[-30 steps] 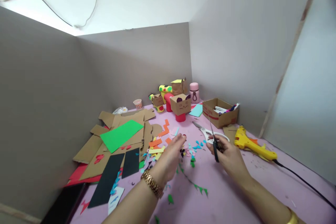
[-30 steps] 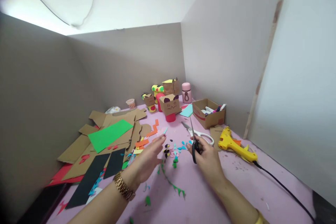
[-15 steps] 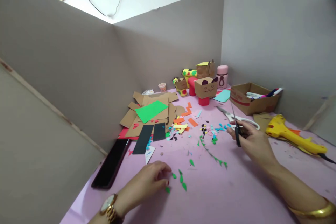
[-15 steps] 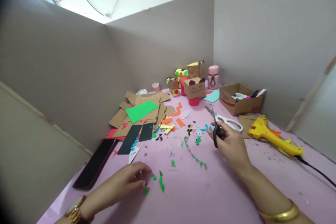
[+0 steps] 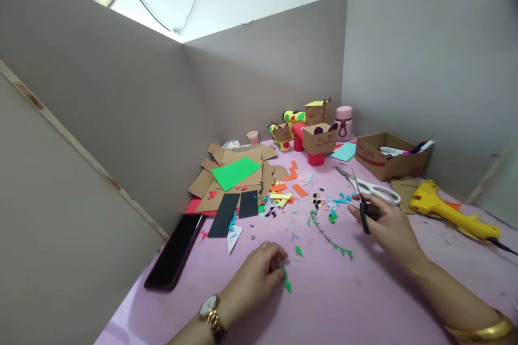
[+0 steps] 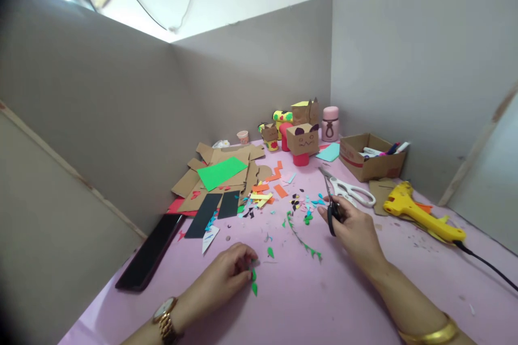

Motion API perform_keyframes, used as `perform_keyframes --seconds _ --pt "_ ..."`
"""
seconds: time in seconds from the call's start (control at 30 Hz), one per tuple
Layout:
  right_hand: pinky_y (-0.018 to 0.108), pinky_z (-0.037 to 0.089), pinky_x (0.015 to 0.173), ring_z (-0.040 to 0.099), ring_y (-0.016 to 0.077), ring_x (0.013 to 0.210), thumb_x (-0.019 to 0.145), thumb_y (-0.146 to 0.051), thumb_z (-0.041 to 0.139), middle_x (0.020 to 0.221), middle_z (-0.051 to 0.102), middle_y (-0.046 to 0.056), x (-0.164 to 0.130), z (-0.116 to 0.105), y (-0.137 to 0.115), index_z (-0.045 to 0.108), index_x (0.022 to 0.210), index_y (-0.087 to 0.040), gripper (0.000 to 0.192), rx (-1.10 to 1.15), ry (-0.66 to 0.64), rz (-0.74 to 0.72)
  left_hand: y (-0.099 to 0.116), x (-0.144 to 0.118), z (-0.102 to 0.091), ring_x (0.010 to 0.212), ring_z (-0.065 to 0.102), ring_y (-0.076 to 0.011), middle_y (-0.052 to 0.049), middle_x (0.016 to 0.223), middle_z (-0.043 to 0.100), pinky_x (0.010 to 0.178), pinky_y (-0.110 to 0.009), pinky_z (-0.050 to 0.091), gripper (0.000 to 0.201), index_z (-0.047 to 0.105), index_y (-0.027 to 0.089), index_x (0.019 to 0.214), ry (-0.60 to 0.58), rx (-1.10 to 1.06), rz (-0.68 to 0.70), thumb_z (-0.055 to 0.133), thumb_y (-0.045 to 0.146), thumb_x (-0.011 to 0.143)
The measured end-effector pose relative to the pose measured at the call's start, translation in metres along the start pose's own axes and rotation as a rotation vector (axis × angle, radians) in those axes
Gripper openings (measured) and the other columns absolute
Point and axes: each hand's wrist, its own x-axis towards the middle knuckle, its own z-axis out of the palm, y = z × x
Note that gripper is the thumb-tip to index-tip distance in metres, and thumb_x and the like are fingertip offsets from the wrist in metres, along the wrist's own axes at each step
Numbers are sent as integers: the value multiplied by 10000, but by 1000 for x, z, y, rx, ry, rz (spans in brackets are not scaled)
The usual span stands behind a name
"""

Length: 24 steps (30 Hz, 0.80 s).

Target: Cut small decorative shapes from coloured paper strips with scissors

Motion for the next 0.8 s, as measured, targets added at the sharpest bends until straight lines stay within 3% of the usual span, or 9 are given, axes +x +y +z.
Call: perform_keyframes --seconds 0.2,0.37,0.53,0.63,0.8 --pt "292 480 591 625 219 653 754 -484 603 762 692 69 3 2 6 640 999 -164 404 -41 -7 -16 19 29 8 872 545 -207 -51 970 581 786 -285 403 368 629 229 1029 -19 99 188 481 67 732" --pt "300 477 595 633 231 657 766 -488 585 756 696 71 2 -2 -1 641 988 -171 391 -74 7 -9 17 44 11 805 560 -199 -47 836 606 740 -275 405 213 667 202 769 2 93 172 479 103 762" --pt "294 469 590 627 226 635 758 -486 587 745 702 62 -1 -6 -8 641 975 -179 380 -94 12 -18 4 32 -1 755 591 -187 -34 802 651 670 -263 430 205 648 190 827 42 48 107 447 160 800" --pt "289 467 566 625 224 614 757 -478 585 726 709 66 -3 -5 -9 646 984 -163 393 -112 -10 -30 3 29 -6 823 592 -195 -41 865 661 731 -275 424 235 654 202 865 63 70 112 430 152 815" --pt "298 485 612 659 250 694 761 -492 566 792 728 88 -4 -2 -7 656 973 -154 409 -148 -25 -63 14 39 1 850 585 -207 -44 869 666 778 -294 404 210 685 222 848 14 135 157 489 165 800"
